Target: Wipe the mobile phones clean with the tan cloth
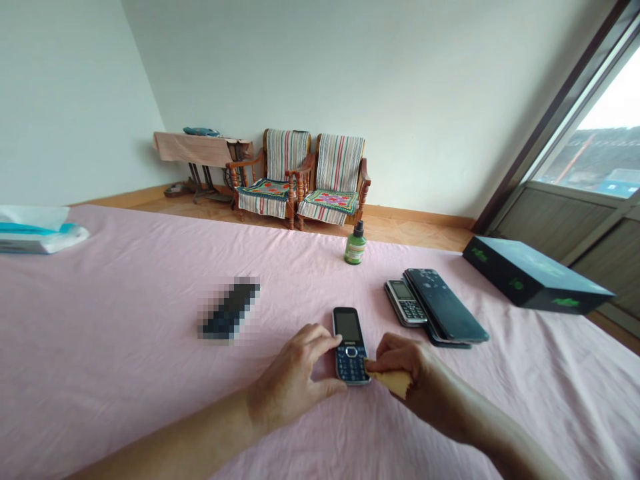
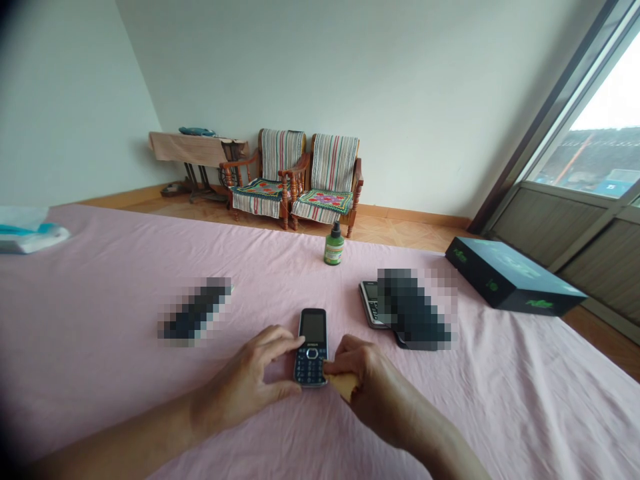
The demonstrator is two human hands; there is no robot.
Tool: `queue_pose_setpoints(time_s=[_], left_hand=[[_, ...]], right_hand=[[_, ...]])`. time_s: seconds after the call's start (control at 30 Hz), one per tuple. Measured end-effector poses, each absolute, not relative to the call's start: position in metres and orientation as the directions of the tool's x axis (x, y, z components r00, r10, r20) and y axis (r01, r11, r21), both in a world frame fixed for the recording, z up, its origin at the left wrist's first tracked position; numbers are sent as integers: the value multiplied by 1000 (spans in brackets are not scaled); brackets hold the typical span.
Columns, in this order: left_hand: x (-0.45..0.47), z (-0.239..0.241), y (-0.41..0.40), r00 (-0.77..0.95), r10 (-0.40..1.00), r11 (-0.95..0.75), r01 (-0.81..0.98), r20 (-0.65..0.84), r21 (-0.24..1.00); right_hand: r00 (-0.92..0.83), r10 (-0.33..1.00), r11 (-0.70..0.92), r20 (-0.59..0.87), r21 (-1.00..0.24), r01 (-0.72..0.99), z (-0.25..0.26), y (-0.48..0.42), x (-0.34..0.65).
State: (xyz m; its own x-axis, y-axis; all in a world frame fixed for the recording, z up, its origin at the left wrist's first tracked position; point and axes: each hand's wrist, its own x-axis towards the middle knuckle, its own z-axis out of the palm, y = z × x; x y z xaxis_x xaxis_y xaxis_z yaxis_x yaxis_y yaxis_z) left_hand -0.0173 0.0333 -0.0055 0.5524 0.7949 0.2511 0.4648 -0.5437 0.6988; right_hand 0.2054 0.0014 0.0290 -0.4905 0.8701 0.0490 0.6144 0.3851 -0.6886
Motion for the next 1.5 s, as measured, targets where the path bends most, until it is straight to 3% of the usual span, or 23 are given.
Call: queue_pose_setpoints(time_s=[0.7,1.5], left_hand=[[-18,-5,36,565,783,-546,422,261,724],[-19,-9,37,575,775,-558,431,261,709]], right_hand=[[-414,908,338,68,-702,626,28,-2,189],[-450,880,413,151,-711,570,20,1,174]])
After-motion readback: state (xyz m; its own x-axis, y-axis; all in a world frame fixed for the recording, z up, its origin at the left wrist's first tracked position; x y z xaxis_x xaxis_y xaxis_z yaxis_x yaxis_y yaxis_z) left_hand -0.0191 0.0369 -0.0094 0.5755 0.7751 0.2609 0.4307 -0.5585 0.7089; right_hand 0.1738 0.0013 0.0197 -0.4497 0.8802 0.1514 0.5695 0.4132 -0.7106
